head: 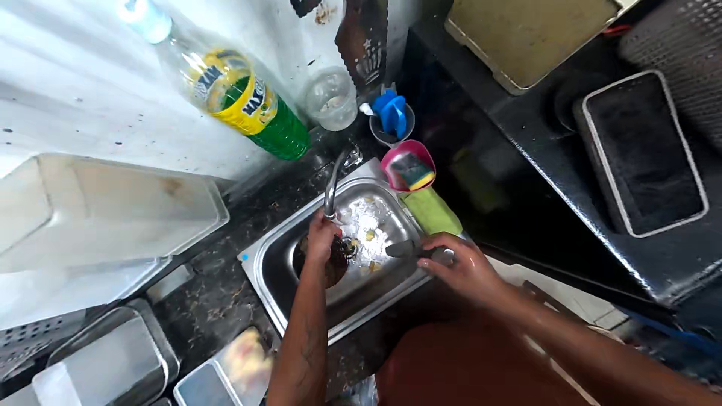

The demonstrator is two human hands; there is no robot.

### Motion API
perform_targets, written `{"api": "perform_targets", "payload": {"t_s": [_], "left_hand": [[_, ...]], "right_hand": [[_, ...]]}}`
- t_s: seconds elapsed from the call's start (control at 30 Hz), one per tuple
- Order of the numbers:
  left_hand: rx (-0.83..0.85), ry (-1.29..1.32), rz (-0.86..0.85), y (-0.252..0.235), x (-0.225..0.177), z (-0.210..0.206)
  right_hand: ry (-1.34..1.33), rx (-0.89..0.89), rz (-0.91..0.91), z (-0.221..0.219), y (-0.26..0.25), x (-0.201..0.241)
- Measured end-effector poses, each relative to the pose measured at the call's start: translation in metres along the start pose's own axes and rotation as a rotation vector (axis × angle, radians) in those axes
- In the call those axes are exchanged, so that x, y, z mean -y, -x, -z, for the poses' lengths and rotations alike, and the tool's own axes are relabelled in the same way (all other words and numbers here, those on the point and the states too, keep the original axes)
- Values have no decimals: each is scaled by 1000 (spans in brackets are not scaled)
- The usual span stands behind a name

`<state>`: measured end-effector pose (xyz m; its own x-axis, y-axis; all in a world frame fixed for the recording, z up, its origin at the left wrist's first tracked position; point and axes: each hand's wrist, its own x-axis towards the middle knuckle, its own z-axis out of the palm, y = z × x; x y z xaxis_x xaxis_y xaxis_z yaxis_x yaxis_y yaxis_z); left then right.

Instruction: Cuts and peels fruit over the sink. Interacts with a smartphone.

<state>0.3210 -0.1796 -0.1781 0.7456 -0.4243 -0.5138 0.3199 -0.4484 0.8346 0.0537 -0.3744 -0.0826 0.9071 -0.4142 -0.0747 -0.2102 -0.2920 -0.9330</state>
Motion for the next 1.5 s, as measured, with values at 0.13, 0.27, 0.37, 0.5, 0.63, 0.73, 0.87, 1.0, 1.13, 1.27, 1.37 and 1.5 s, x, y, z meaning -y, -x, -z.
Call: {"api": "perform_targets", "payload": {"t_s": [0.13,0.27,0.37,0.5,0.63,0.73,0.87,1.0,1.13,1.27,1.37,1.5], "left_hand": [[3,-86,-27,-39,-50,4],[124,-214,-23,-87,-59,-6],[21,-577,-330,-105,-48,-21],[-98,-865,-372,-86,-47,-20],[-138,-373,-383,-18,-39,-2],[-136,61,-52,53,-12,-5],[-178,-325,-108,120,76,-2],[37,51,203,162,66,-27],[195,688,269,172,43,-53],[95,1014,259,171,40,-46],[89,1064,286,171,47,-35],[5,1107,332,163,61,-5]], "right_hand": [[-14,41,-8,-1,-5,2],[-33,131,1,5,-3,11],[-42,130,35,9,0,8],[-72,167,-11,4,8,2],[-18,151,-35,-5,13,1],[103,154,-53,-7,18,-5],[146,122,10,-18,23,-9],[102,119,74,-44,18,3],[-18,182,243,-82,19,3],[-48,248,306,-102,22,15],[-55,247,334,-101,26,18],[-37,263,368,-82,36,29]]}}
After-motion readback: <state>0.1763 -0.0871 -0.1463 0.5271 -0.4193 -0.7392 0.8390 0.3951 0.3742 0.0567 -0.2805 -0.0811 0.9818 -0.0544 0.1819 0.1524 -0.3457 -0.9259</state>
